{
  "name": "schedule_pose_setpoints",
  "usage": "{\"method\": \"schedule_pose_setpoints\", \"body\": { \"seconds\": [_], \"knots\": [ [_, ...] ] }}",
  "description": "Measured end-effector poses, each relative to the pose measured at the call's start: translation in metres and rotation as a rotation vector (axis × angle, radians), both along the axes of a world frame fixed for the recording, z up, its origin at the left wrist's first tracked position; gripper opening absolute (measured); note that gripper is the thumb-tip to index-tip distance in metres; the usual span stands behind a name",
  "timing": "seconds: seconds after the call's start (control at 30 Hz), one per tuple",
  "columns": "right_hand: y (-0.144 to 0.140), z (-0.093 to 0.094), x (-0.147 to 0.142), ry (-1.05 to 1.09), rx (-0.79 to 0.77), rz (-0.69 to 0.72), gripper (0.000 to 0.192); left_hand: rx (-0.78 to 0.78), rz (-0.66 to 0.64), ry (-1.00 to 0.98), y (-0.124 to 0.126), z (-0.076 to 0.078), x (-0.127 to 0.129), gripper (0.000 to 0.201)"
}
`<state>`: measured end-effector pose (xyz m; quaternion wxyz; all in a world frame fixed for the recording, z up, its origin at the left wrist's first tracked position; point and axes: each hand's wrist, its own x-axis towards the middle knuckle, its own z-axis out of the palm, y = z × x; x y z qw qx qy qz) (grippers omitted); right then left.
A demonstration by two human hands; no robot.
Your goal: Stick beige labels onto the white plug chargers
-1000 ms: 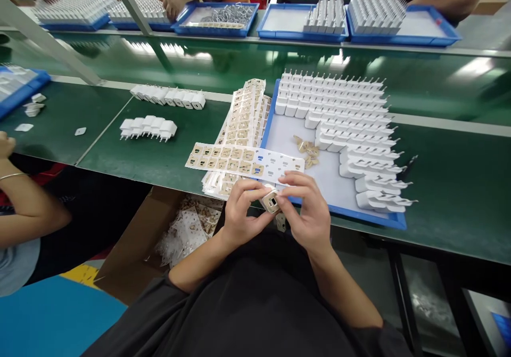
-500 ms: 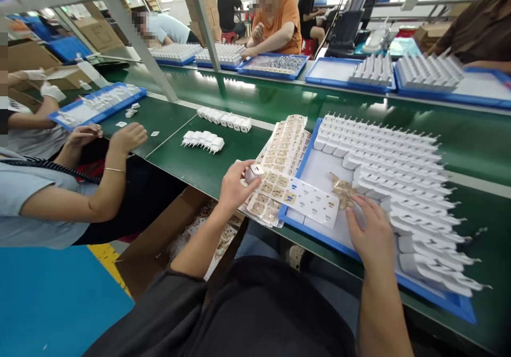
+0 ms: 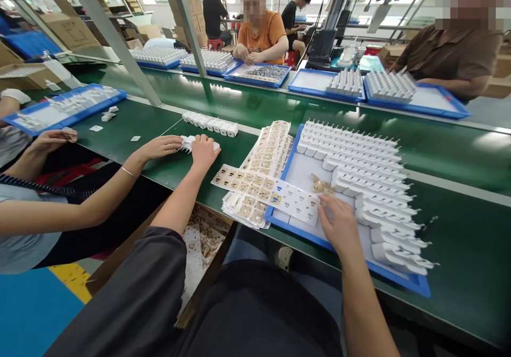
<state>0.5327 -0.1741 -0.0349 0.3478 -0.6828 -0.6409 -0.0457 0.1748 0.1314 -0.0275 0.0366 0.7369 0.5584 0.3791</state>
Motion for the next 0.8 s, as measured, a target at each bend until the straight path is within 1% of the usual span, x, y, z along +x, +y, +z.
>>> {"method": "schedule_pose_setpoints", "body": {
  "seconds": [0.1,0.17,0.2,0.27,0.33,0.4,0.43,0.5,0.6,0.73,0.8],
  "knots": [
    [0.018,0.009,-0.015,-0.001,-0.032,0.052,0.027,0.02,-0.033,-0.009,-0.006,0.003,0.005,0.036],
    [0.034,0.014,-0.026,0.001,-0.095,0.066,0.028,0.011,-0.1,0.012,-0.022,0.008,0.018,0.042],
    [0.041,0.016,-0.032,0.011,-0.133,0.062,0.029,-0.006,-0.162,0.031,-0.034,0.012,0.027,0.042],
    [0.055,0.018,-0.04,0.05,-0.205,0.051,0.032,-0.083,-0.343,0.081,-0.06,0.02,0.049,0.037],
    [0.061,0.021,-0.045,0.089,-0.25,0.056,0.033,-0.253,-0.602,0.132,-0.086,0.031,0.07,0.037],
    [0.059,0.026,-0.045,0.144,-0.242,0.105,0.032,-0.381,-0.827,0.144,-0.105,0.042,0.087,0.043],
    [0.055,0.03,-0.044,0.183,-0.221,0.136,0.032,-0.43,-0.913,0.138,-0.111,0.047,0.093,0.047],
    [0.046,0.037,-0.041,0.275,-0.17,0.184,0.03,-0.53,-1.035,0.131,-0.116,0.056,0.102,0.051],
    [0.032,0.045,-0.035,0.329,-0.115,0.176,0.027,-0.712,-1.121,0.174,-0.114,0.067,0.108,0.051],
    [0.022,0.043,-0.032,0.28,-0.063,0.172,0.023,-0.996,-1.264,0.194,-0.113,0.075,0.115,0.052],
    [0.018,0.04,-0.034,0.19,0.018,0.138,0.023,-1.113,-1.315,0.157,-0.114,0.075,0.119,0.047]
  ]
}}
